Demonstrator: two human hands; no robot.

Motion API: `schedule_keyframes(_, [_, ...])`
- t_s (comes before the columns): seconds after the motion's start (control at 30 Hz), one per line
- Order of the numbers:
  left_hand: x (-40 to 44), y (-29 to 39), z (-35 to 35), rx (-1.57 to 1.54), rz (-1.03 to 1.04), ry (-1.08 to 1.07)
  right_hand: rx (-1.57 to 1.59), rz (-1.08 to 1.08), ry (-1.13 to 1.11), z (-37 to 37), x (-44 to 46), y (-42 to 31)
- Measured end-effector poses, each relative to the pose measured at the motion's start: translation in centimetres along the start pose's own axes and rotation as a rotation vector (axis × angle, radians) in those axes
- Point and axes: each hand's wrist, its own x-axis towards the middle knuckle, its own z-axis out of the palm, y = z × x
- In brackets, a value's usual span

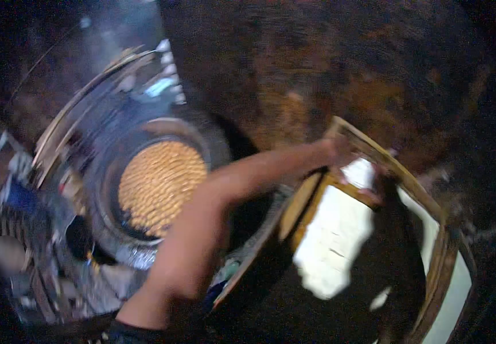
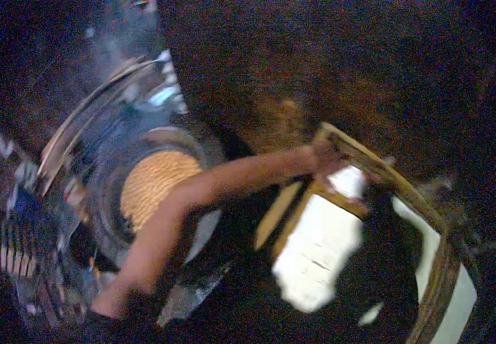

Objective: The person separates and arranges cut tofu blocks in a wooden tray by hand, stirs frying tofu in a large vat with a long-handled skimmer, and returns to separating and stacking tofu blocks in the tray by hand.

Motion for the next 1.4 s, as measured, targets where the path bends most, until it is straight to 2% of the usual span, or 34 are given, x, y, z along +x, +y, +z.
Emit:
schedule_keyframes(0.1, [1.2, -0.1, 2.1, 0.061, -0.069, 0.180, 0.035, 0.096, -0.008, -1.1, 1.1, -3.7])
schedule_keyframes(0.17, [4.0, -0.6, 4.1, 0.008, -0.073, 0.244, 0.031, 0.178, -0.043, -1.5, 1.2, -5.5])
schedule_keyframes(0.2, [2.8, -0.4, 3.4, -0.003, -0.076, 0.265, 0.032, 0.193, -0.059, -1.9, 1.0, -6.1])
schedule_keyframes(0.23, [1.4, -0.2, 2.5, -0.013, -0.079, 0.287, -0.134, 0.003, 0.131, -1.0, 0.2, -3.3])
schedule_keyframes(0.3, [-3.9, 2.1, -2.5, 0.143, -0.069, 0.537, -0.307, -0.181, 0.328, -1.5, -0.6, -2.6])
schedule_keyframes(0.33, [-5.3, 3.0, -3.6, 0.193, -0.063, 0.625, -0.330, -0.208, 0.349, -1.9, -1.6, -2.8])
schedule_keyframes(0.4, [-5.2, 5.2, -3.1, 0.045, -0.108, 0.666, -0.292, -0.182, 0.299, -2.0, -3.2, -3.1])
schedule_keyframes(0.43, [-7.6, 7.6, -4.3, -0.044, -0.142, 0.428, -0.258, -0.155, 0.271, -2.2, -4.0, -3.4])
schedule_keyframes(0.47, [-8.8, 9.1, -3.1, 0.051, -0.070, 0.415, -0.223, -0.122, 0.243, -2.1, -4.7, -3.7])
schedule_keyframes(0.53, [-9.3, 10.9, -1.0, -0.020, -0.167, 0.353, -0.168, -0.057, 0.193, -2.2, -6.7, -4.0])
schedule_keyframes(0.6, [-7.8, 9.8, 3.4, -0.011, -0.027, 0.565, -0.136, -0.028, 0.167, -2.2, -8.3, -4.6])
schedule_keyframes(0.63, [-10.0, 10.6, -1.9, -0.055, -0.109, 0.274, -0.100, -0.020, 0.155, -2.1, -8.9, -5.1])
schedule_keyframes(0.67, [-10.8, 10.9, -4.0, -0.189, -0.131, 0.230, -0.046, -0.012, 0.143, -2.0, -9.3, -5.4])
schedule_keyframes(0.7, [-9.9, 10.8, -2.5, -0.122, -0.129, 0.246, 0.024, 0.001, 0.131, -1.5, -9.3, -5.5])
schedule_keyframes(0.73, [-10.7, 11.4, -5.6, -0.160, -0.155, 0.080, 0.178, 0.009, 0.109, -1.4, -8.7, -6.2])
schedule_keyframes(0.8, [-9.9, 11.7, -6.1, -0.138, -0.139, 0.052, 0.425, 0.002, 0.078, -0.9, -7.9, -7.1])
schedule_keyframes(0.83, [-9.5, 12.2, -5.8, -0.135, -0.126, 0.053, 0.510, 0.000, 0.069, -0.9, -7.7, -7.7])
schedule_keyframes(0.87, [-8.9, 12.6, -5.4, -0.163, -0.106, 0.111, 0.117, -0.016, -0.007, -1.1, -7.7, -8.0])
schedule_keyframes(0.93, [-8.2, 12.8, -5.2, -0.186, -0.083, 0.169, -0.277, -0.029, -0.078, -1.1, -7.5, -8.5])
schedule_keyframes(0.97, [-7.8, 12.8, -5.1, -0.127, -0.073, 0.159, -0.260, -0.027, 0.000, -0.8, -7.6, -8.8])
schedule_keyframes(1.03, [-7.3, 12.8, -4.8, -0.067, -0.062, 0.150, -0.354, 0.033, -0.012, -1.4, -7.7, -10.6])
schedule_keyframes(1.17, [-5.7, 11.6, -2.3, -0.234, -0.105, 0.262, -0.249, 0.009, 0.074, -2.4, -7.2, -9.8])
schedule_keyframes(1.2, [-5.3, 11.4, -1.9, -0.319, -0.127, 0.322, -0.142, 0.198, -0.134, -4.8, -6.3, -11.6])
schedule_keyframes(1.23, [-5.5, 11.4, -3.6, -0.407, -0.156, 0.169, -0.029, 0.384, -0.340, -6.3, -5.7, -12.4])
schedule_keyframes(1.27, [-5.2, 11.0, -3.4, -0.402, -0.150, 0.167, -0.026, 0.389, -0.334, -5.6, -5.6, -10.8])
schedule_keyframes(1.33, [-4.8, 9.9, -2.0, -0.505, 0.005, 0.266, 0.301, 0.168, -0.256, -3.8, -5.3, -7.4])
schedule_keyframes(1.4, [-4.7, 9.7, -1.7, -0.523, 0.016, 0.251, 0.281, 0.213, -0.315, -3.7, -5.0, -6.2])
